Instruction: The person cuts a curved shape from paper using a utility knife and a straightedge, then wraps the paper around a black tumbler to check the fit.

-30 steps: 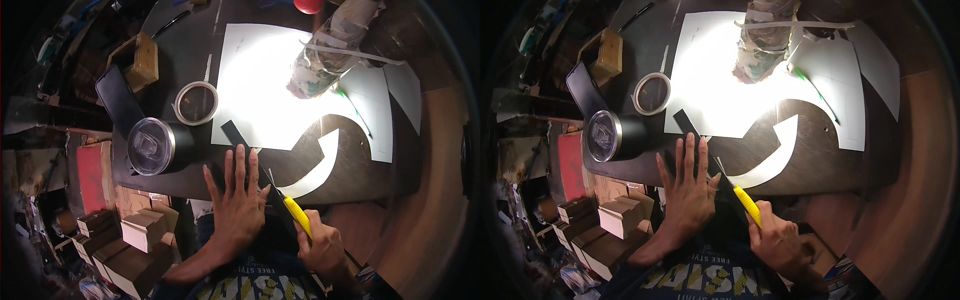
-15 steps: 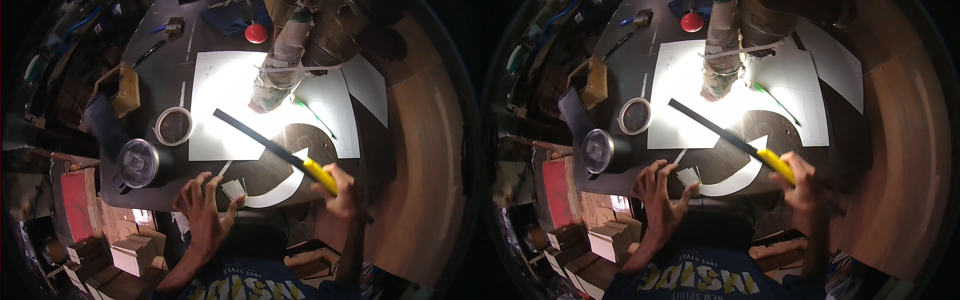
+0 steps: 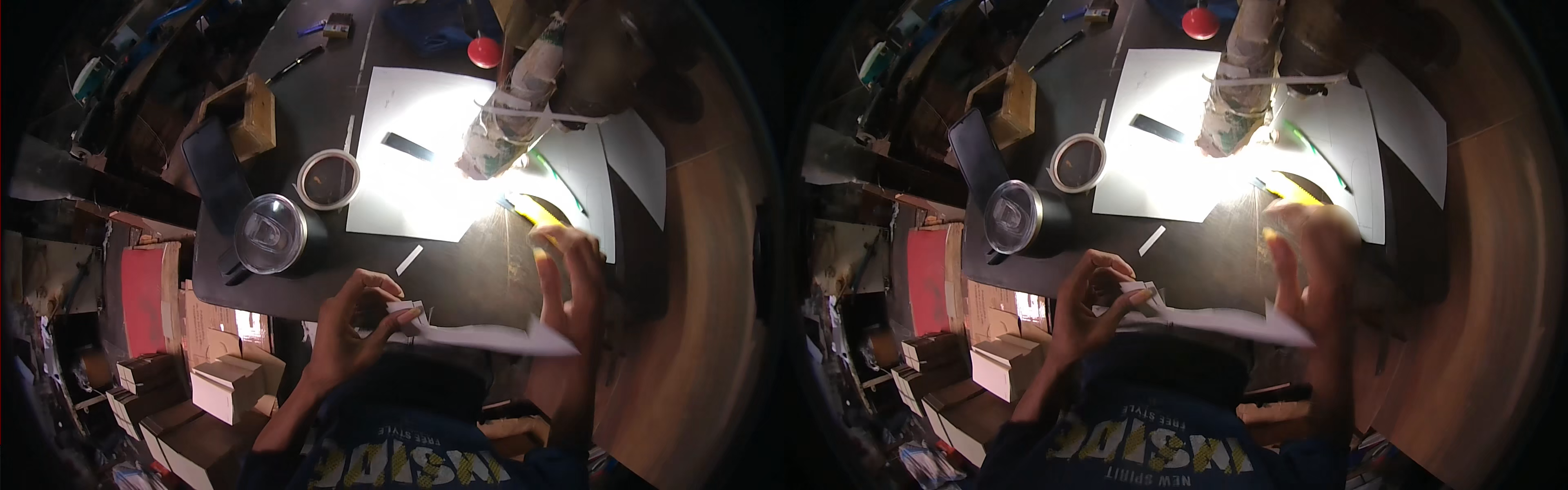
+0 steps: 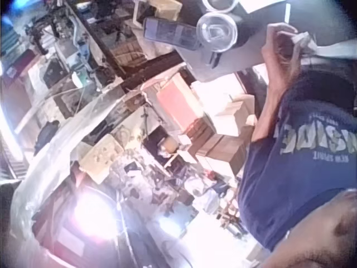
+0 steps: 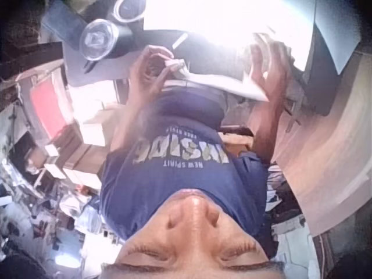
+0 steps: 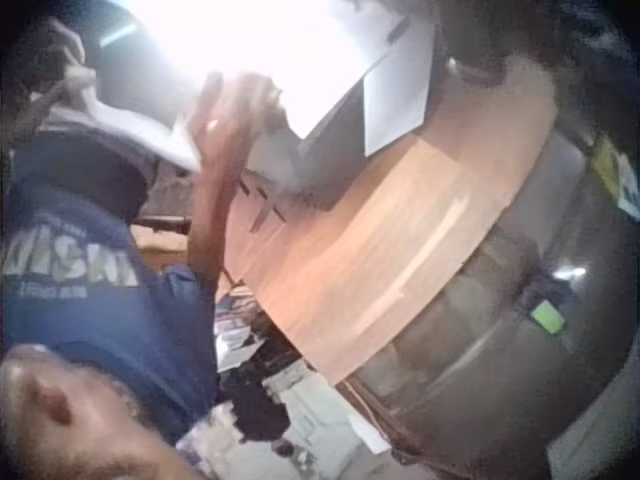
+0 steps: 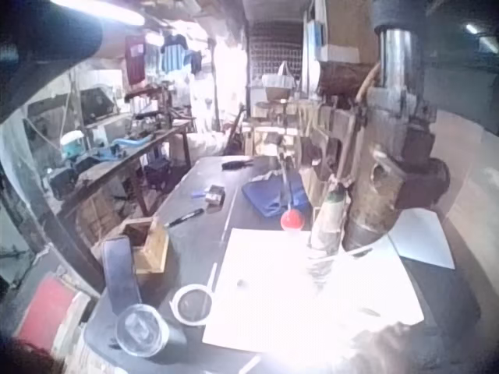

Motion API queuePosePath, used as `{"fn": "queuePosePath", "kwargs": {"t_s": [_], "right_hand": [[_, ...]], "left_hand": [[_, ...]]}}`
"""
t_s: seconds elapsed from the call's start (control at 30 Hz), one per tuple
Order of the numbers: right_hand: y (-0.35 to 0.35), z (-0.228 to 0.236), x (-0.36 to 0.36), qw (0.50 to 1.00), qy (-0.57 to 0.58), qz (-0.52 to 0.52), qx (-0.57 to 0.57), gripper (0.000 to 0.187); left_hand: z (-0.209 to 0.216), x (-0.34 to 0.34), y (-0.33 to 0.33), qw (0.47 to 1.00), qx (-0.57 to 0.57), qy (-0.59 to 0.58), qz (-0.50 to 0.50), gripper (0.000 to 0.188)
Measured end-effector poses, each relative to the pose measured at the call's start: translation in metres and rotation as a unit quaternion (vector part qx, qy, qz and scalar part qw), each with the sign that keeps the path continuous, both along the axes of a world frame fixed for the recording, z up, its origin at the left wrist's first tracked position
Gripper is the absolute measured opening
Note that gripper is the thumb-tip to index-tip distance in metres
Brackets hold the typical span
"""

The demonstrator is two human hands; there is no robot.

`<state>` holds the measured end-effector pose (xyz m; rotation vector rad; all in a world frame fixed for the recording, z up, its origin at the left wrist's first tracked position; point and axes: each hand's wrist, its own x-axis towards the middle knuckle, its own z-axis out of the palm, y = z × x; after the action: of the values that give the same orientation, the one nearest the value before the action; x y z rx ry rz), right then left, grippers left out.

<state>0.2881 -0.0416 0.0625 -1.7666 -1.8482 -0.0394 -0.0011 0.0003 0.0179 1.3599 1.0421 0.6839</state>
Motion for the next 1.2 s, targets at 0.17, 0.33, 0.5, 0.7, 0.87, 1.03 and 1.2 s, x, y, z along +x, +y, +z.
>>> {"fn": "queuePosePath", "kwargs": {"t_s": [0.17, 0.33, 0.5, 0.7, 0.87, 1.03, 1.2], "right_hand": [[-0.006, 0.046, 0.004, 0.939, 0.287, 0.171, -0.087, 0.029], [-0.032, 0.074, 0.017, 0.972, 0.222, 0.07, 0.038, 0.04], [-0.035, 0.055, -0.062, 0.958, 0.223, 0.067, -0.166, 0.025], [-0.027, 0.015, -0.092, 0.934, 0.303, 0.093, -0.164, 0.01], [-0.026, 0.02, -0.095, 0.958, 0.259, 0.073, -0.101, 0.007], [-0.031, 0.025, -0.097, 0.919, 0.394, 0.013, 0.02, 0.007], [-0.05, 0.031, -0.056, 0.896, 0.28, 0.178, -0.296, 0.008]], "left_hand": [[0.015, 0.0, 0.004, 0.997, -0.02, -0.076, -0.012, 0.022], [0.032, -0.008, 0.006, 0.997, -0.008, -0.022, -0.074, 0.02], [0.03, -0.008, -0.004, 0.999, 0.041, 0.011, 0.022, 0.021], [0.03, 0.004, -0.007, 0.997, 0.03, -0.071, 0.028, 0.022], [0.025, 0.007, -0.016, 0.988, 0.037, -0.108, 0.107, 0.021], [0.023, -0.001, -0.016, 0.974, 0.016, -0.129, 0.186, 0.02], [0.028, -0.006, -0.016, 0.973, 0.028, -0.131, 0.186, 0.021]]}}
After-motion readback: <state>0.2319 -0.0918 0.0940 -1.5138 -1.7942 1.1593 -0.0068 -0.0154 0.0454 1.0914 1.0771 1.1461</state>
